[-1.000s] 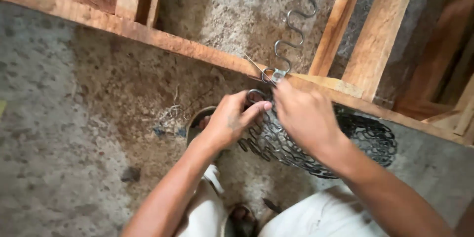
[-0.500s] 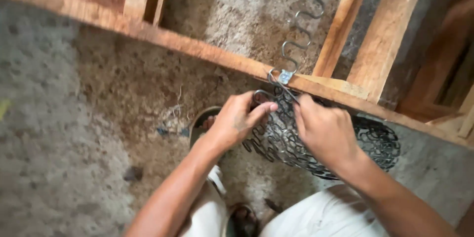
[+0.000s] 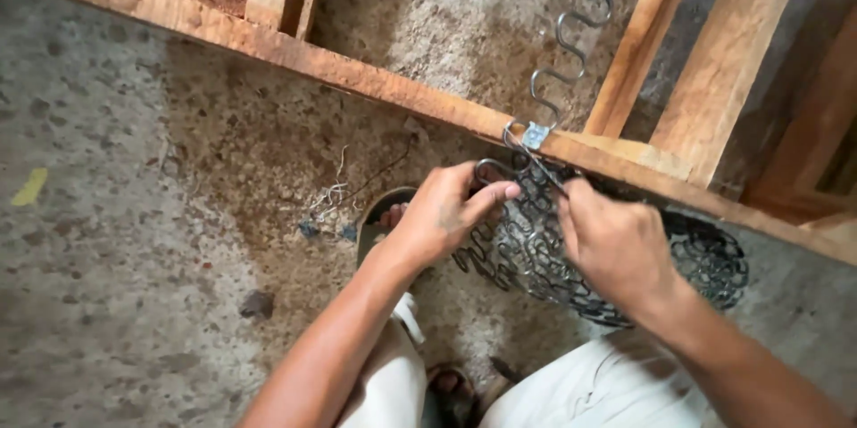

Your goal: Repairing or replacing zigzag springs on a wooden furniture frame.

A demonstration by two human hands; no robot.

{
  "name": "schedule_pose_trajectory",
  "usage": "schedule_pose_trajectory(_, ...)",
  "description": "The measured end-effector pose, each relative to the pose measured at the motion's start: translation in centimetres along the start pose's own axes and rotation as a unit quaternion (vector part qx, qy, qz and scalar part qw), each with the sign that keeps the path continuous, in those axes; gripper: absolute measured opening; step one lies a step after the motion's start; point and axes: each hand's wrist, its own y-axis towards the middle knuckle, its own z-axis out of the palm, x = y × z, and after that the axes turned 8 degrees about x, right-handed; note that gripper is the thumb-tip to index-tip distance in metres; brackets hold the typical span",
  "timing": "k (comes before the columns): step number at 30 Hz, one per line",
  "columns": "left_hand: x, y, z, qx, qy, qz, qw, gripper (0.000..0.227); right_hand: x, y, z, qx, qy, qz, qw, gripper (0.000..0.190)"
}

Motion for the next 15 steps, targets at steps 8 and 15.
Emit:
schedule_pose_trajectory(8,0.0,-0.2,0.4,0.022,-0.069,-0.026,0.997,0.032,-0.4,-1.2,0.3,-0.019,0.012,-0.006,1.000,0.015)
schedule_pose_trajectory(15,0.0,0.3,-0.1,0.039,-0.064,-0.023,0.997,0.032,-1.5,-3.6,-3.9,0.030,0.080,0.084,0.993,0.013)
